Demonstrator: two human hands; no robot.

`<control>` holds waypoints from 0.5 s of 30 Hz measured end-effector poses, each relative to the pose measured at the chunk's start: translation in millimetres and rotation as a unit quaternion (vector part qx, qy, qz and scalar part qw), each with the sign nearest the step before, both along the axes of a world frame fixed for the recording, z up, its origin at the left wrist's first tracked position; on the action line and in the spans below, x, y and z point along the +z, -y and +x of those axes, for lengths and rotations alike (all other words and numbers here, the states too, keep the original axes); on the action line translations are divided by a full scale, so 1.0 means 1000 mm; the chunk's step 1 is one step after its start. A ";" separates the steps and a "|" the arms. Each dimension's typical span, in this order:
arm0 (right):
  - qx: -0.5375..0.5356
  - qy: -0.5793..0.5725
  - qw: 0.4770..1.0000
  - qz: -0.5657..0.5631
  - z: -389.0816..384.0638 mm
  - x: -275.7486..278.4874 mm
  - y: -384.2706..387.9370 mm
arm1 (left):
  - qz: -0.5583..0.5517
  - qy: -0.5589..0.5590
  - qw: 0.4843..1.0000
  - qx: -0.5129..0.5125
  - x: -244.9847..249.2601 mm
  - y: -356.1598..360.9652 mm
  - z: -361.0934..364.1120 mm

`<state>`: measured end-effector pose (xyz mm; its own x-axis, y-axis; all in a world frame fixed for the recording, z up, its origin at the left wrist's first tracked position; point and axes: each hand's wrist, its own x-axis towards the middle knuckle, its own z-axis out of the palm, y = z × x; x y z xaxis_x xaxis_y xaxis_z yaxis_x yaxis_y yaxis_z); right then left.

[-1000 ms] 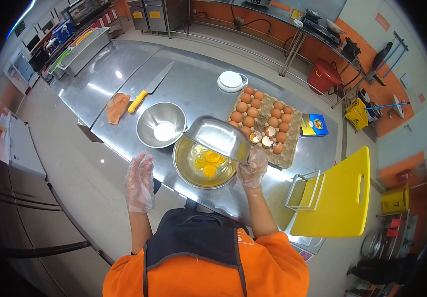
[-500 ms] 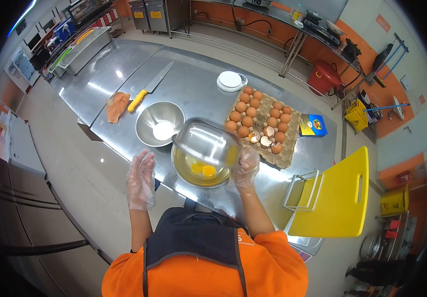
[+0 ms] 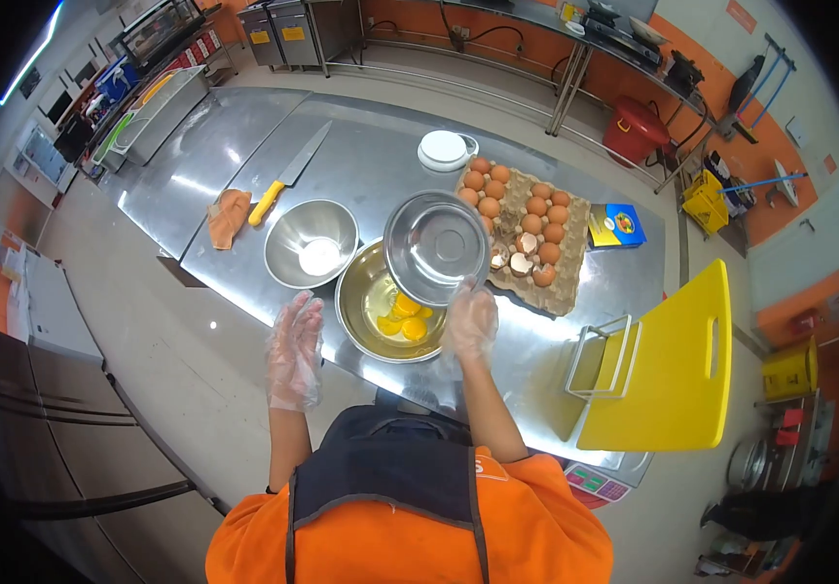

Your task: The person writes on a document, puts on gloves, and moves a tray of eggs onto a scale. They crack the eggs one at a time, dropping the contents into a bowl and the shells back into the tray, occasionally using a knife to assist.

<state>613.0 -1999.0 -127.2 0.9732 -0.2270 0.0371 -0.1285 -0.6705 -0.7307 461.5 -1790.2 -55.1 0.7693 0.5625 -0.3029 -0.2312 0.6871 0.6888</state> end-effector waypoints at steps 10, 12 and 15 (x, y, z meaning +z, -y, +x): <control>-0.010 -0.231 0.789 0.569 -0.018 0.015 0.054 | 0.011 0.000 0.998 -0.069 -0.015 0.023 0.012; 0.031 -0.261 0.760 0.595 -0.027 0.008 0.078 | 0.005 0.001 0.996 -0.089 -0.015 0.034 0.019; -0.010 -0.241 0.759 0.604 -0.044 -0.002 0.107 | 0.022 -0.022 0.992 -0.122 -0.018 0.047 0.028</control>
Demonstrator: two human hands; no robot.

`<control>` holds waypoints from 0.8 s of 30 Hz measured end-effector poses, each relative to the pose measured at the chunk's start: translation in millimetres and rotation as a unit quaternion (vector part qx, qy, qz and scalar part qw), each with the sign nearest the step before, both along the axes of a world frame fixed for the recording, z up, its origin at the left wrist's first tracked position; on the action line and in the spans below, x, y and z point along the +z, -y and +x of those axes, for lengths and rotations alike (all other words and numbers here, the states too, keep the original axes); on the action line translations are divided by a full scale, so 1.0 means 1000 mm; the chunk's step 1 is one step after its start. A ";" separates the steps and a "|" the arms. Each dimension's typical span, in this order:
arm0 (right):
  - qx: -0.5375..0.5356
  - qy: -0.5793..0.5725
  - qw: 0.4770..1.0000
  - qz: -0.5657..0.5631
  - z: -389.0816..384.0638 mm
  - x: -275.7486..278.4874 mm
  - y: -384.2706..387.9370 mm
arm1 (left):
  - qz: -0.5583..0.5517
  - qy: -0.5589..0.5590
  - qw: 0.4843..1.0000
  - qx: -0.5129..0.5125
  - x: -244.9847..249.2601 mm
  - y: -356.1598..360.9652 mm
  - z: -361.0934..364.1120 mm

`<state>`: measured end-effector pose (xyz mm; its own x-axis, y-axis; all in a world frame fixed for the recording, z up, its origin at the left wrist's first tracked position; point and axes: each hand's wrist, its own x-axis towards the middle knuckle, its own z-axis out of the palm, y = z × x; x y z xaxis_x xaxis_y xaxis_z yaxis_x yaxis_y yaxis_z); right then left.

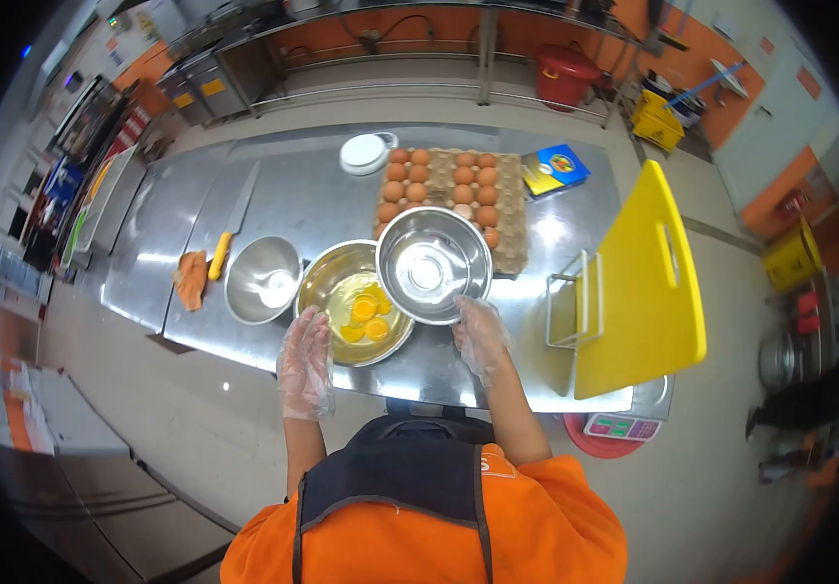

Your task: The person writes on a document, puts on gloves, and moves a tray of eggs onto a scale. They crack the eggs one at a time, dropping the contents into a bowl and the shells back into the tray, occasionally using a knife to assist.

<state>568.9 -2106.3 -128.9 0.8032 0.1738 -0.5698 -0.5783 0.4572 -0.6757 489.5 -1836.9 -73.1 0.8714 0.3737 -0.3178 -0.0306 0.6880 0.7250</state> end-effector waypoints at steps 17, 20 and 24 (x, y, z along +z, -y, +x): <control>0.188 0.050 0.679 -0.708 -0.030 0.085 0.052 | 0.010 0.040 0.994 -0.099 -0.007 0.019 0.033; 0.069 0.213 0.676 -0.702 0.022 0.092 0.039 | -0.006 0.052 0.992 -0.118 -0.012 0.010 0.037; 0.029 0.342 0.633 -0.694 0.117 0.030 0.030 | -0.026 0.038 0.992 -0.121 -0.016 -0.003 0.042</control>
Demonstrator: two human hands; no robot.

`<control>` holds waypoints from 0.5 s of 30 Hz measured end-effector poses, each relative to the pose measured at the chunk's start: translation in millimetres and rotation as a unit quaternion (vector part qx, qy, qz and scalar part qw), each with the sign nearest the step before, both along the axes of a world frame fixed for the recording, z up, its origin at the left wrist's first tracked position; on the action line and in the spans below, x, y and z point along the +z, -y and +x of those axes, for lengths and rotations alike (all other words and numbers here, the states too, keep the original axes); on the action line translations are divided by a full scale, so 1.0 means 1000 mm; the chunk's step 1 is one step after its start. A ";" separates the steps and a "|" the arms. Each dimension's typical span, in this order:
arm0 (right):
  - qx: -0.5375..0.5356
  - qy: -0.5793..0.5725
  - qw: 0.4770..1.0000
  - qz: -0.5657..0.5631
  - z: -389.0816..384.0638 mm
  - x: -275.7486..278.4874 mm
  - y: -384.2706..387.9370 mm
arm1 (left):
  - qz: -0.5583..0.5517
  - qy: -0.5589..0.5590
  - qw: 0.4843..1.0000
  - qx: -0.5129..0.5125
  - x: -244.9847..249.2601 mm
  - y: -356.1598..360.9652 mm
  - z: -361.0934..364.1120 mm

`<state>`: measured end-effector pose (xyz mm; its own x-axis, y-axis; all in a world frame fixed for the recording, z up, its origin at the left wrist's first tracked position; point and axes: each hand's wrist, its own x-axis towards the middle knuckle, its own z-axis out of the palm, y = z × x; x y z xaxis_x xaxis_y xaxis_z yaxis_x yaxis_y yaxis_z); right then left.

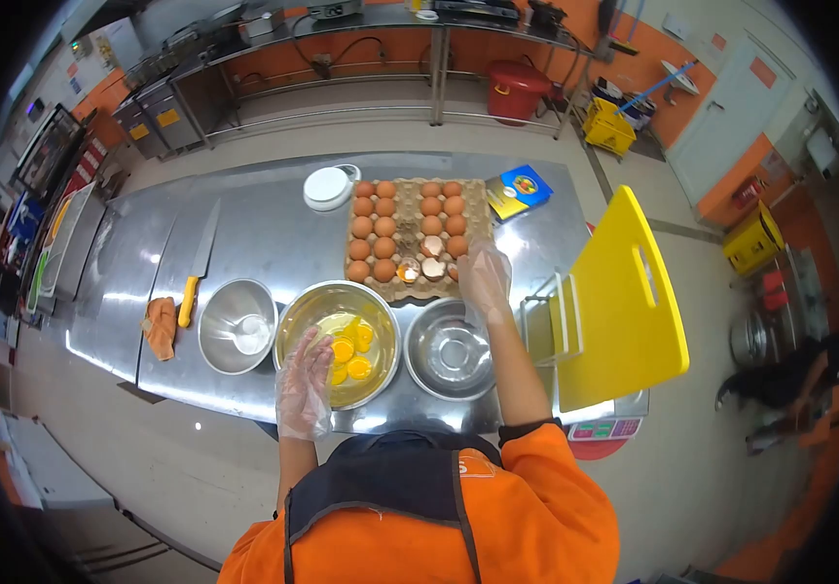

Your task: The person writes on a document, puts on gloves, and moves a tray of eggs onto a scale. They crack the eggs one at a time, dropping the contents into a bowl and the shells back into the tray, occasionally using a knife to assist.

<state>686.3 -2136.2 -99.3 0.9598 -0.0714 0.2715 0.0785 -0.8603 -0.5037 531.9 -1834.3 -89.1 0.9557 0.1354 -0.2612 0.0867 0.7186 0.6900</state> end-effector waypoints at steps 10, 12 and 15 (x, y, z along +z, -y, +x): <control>0.078 -0.066 0.979 -0.175 0.081 -0.039 -0.009 | -0.021 -0.040 0.996 0.079 0.002 -0.047 0.016; 0.088 -0.085 0.978 -0.169 0.081 -0.026 -0.005 | -0.029 -0.037 0.998 0.048 0.005 -0.052 0.021; 0.129 -0.132 0.959 -0.215 0.080 -0.007 0.003 | -0.015 -0.046 0.999 0.012 0.011 -0.052 0.027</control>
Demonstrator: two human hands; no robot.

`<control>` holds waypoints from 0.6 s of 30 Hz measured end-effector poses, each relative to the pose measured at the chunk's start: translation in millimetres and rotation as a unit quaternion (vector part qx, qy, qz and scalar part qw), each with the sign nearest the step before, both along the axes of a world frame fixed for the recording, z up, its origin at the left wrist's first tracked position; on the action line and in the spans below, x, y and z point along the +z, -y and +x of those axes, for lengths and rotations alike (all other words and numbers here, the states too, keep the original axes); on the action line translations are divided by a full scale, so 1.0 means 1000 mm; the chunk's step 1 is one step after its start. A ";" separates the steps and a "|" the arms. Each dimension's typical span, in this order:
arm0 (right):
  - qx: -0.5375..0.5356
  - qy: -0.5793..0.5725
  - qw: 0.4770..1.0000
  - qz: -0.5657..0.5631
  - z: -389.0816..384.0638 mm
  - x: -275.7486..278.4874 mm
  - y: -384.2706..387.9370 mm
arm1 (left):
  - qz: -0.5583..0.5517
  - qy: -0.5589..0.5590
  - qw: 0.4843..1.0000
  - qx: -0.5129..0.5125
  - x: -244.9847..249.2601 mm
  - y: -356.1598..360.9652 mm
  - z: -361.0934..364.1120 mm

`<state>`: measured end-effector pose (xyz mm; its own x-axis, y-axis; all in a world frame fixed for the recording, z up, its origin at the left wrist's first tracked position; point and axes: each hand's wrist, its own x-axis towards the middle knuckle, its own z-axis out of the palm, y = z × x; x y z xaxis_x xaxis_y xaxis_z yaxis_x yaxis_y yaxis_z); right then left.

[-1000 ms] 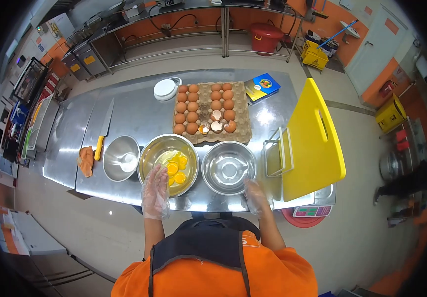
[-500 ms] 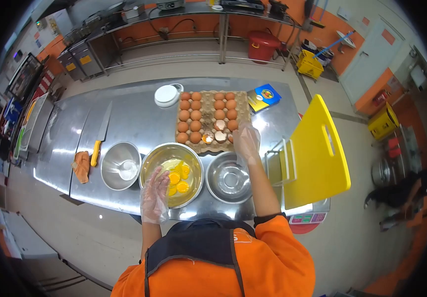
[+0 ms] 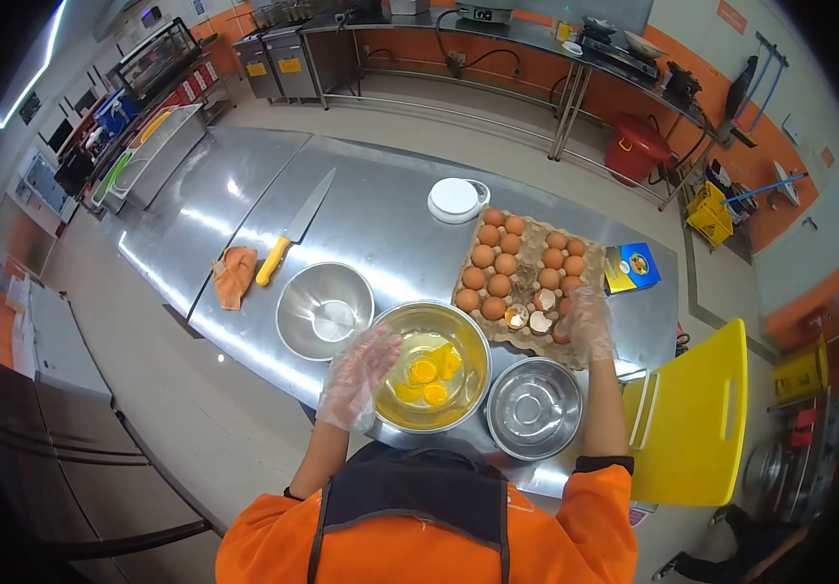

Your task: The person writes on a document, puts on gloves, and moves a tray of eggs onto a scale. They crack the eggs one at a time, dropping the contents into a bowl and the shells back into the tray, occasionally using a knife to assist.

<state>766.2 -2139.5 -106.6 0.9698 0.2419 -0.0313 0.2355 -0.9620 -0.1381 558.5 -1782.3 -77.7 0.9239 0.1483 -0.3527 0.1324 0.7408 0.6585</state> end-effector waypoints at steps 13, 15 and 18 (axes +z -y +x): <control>-0.008 0.011 0.990 0.143 -0.006 0.019 0.009 | -0.017 -0.013 0.999 -0.027 -0.002 0.032 -0.047; -0.003 0.030 0.991 0.129 -0.009 0.010 0.013 | -0.014 -0.027 0.999 -0.014 -0.005 0.034 -0.056; -0.024 0.032 0.981 0.191 -0.014 0.003 0.012 | -0.007 -0.067 0.998 0.015 -0.008 0.039 -0.067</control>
